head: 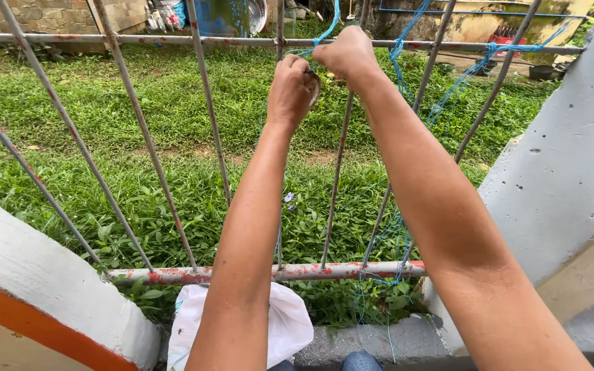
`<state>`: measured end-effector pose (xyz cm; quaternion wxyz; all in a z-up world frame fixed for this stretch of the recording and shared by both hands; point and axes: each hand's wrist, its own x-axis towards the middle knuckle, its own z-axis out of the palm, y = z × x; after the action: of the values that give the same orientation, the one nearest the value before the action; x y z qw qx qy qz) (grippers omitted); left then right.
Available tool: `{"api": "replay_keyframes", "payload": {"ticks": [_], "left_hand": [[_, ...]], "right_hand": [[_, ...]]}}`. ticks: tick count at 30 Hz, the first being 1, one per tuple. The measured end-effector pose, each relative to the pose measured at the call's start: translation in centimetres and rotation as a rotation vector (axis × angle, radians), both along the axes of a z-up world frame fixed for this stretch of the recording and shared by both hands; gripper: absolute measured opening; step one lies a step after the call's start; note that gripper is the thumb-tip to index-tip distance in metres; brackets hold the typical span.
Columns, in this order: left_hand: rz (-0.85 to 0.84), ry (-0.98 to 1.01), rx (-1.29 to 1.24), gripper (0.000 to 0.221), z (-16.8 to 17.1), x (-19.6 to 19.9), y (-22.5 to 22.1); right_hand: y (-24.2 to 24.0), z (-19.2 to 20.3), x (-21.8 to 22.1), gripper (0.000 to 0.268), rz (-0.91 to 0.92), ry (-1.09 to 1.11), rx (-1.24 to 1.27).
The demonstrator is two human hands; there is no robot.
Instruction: Tying oyster shells onto blue strings attached to a metal gate for processing.
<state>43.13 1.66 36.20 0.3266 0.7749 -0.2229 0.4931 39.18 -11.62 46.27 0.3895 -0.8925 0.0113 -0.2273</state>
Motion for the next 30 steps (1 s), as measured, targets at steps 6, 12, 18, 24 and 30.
{"api": "replay_keyframes", "payload": {"ticks": [6,12,18,24,30], "left_hand": [[-0.065,0.026,-0.067,0.012,0.3,0.0,0.0],[-0.201,-0.017,-0.149,0.016,0.2,1.6,0.5],[-0.273,0.162,-0.176,0.023,0.4,1.1,0.3],[-0.397,0.363,-0.321,0.022,1.0,0.1,-0.1],[-0.202,0.120,-0.136,0.022,0.8,-0.3,0.3]], "right_hand": [[-3.3,-2.7,-0.8,0.020,0.426,0.067,0.486],[-5.4,-5.5,-4.7,0.019,0.908,-0.089,0.790],[-7.5,-5.9,-13.3,0.021,1.109,-0.071,0.761],[-9.4,-9.3,-18.9,0.023,0.702,-0.041,0.172],[-9.4,-10.3,-18.7,0.020,0.735,-0.447,-0.113]]}}
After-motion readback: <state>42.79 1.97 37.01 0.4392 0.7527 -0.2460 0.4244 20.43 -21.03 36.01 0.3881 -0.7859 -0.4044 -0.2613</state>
